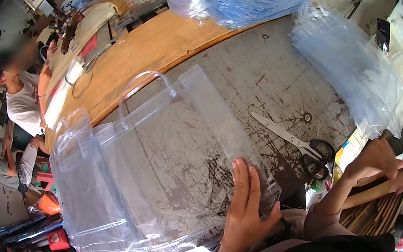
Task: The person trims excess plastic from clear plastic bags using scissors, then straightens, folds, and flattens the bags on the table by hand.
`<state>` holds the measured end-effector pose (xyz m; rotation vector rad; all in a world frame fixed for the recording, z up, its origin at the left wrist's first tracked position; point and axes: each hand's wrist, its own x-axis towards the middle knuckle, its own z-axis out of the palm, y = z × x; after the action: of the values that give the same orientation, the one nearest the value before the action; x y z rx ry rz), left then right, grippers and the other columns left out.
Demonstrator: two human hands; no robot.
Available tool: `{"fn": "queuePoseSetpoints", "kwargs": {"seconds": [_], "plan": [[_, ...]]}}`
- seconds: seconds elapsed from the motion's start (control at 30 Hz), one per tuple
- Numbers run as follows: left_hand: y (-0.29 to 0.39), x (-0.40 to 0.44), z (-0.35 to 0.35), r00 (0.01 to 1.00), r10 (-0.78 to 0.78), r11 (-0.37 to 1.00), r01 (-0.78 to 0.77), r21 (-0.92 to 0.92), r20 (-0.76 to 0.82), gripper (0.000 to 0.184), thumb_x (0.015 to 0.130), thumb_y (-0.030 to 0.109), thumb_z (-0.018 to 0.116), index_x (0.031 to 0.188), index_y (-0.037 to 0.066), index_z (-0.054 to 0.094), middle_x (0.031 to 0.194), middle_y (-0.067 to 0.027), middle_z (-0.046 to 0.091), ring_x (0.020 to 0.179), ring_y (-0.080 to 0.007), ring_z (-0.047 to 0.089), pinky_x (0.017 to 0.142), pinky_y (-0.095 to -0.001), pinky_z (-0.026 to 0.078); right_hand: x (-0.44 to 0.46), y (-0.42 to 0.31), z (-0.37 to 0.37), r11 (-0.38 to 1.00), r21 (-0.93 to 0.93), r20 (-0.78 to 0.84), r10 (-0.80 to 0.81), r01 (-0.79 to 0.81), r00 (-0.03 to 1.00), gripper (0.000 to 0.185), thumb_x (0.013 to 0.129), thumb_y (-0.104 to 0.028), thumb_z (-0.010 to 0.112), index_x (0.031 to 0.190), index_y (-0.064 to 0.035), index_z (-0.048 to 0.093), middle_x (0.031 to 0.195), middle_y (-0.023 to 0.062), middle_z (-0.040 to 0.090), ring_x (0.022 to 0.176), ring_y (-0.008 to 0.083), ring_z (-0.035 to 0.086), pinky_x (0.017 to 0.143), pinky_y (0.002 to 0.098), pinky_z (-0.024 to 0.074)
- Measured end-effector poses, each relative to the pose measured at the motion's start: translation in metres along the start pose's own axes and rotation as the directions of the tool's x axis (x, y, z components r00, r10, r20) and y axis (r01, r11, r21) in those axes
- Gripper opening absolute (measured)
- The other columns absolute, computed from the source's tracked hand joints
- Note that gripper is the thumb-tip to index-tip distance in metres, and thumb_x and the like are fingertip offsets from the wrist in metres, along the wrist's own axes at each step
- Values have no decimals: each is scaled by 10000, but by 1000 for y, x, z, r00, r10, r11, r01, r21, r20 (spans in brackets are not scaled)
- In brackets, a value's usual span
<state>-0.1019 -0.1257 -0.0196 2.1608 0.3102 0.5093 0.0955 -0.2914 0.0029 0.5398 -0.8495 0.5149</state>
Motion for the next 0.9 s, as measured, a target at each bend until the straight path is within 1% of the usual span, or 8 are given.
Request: {"fn": "queuePoseSetpoints", "kwargs": {"seconds": [0.1, 0.13, 0.17, 0.23, 0.4, 0.57, 0.7, 0.9], "plan": [[1, 1, 1, 1000, 5, 999, -5, 45, 15, 699, 722, 126, 649, 1300, -153, 371, 1414, -361, 246, 1341, -474, 243, 1060, -466, 311, 9, -12, 16, 812, -561, -53, 155, -158, 986, 674, 891, -568, 433, 1345, -76, 356, 1476, 260, 59, 1368, 441, 104, 975, 761, 162], [3, 1, 3, 1000, 7, 997, -9, 80, 26, 672, 751, 146, 615, 1301, -152, 368, 1407, -362, 258, 1337, -478, 247, 1063, -475, 305, 14, -14, 16, 633, -685, -201, 312, -360, 929, 765, 900, -608, 366, 1480, -156, 153, 1502, 240, -126, 1376, 471, -26, 938, 793, 154], [5, 1, 5, 1000, 0, 997, -2, 77, 22, 672, 751, 146, 615, 1301, -152, 368, 1407, -362, 258, 1337, -478, 247, 1063, -475, 305, 13, -11, 14, 633, -681, -205, 317, -368, 926, 765, 900, -608, 366, 1480, -156, 153, 1502, 240, -126, 1376, 471, -26, 938, 793, 154], [10, 3, 8, 996, -39, 972, 19, 234, 80, 620, 804, 173, 541, 1308, -141, 365, 1399, -361, 269, 1331, -485, 250, 1060, -501, 298, 10, 13, 7, 592, -356, -728, 309, -723, 612, 796, 920, -592, 330, 1469, -223, -115, 1491, 291, -27, 1337, 551, 26, 950, 778, 162], [12, 8, 16, 993, -55, 967, 27, 253, 103, 586, 837, 160, 504, 1325, -124, 348, 1402, -359, 255, 1330, -484, 246, 1057, -518, 293, -7, 32, -7, 633, -179, -736, 422, -753, 530, 834, 912, -578, 378, 1475, -171, -83, 1498, 242, 110, 1344, 518, 123, 1011, 715, 191], [14, 13, 42, 992, 68, 997, -72, 34, 108, 617, 894, 289, 520, 1324, -117, 346, 1410, -363, 232, 1350, -484, 193, 1061, -573, 236, -18, 52, -3, 168, -535, -778, 284, -828, 560, 928, 864, -523, 553, 1464, -7, 67, 1502, 274, 82, 1367, 459, 169, 1063, 525, 277], [33, -6, -8, 979, -11, 956, -49, 288, 204, 768, 886, 522, 477, 1338, -87, 355, 1421, -363, 215, 1361, -475, 177, 1032, -663, 169, -11, 57, 10, -169, -674, -737, 87, -719, 671, 823, 858, -522, 544, 1401, 43, 290, 1486, 278, 169, 1353, 437, 244, 1045, 523, 297], [-9, -76, -78, 772, -383, 480, 635, 605, -507, 618, 875, 452, 546, 1268, -22, 491, 1377, -273, 378, 1261, -417, 398, 1033, -566, 282, -12, 75, 25, -260, -693, -717, 159, -672, 678, 764, 848, -473, 557, 1351, 69, 366, 1458, 332, 187, 1374, 417, 206, 1040, 493, 299]]}}
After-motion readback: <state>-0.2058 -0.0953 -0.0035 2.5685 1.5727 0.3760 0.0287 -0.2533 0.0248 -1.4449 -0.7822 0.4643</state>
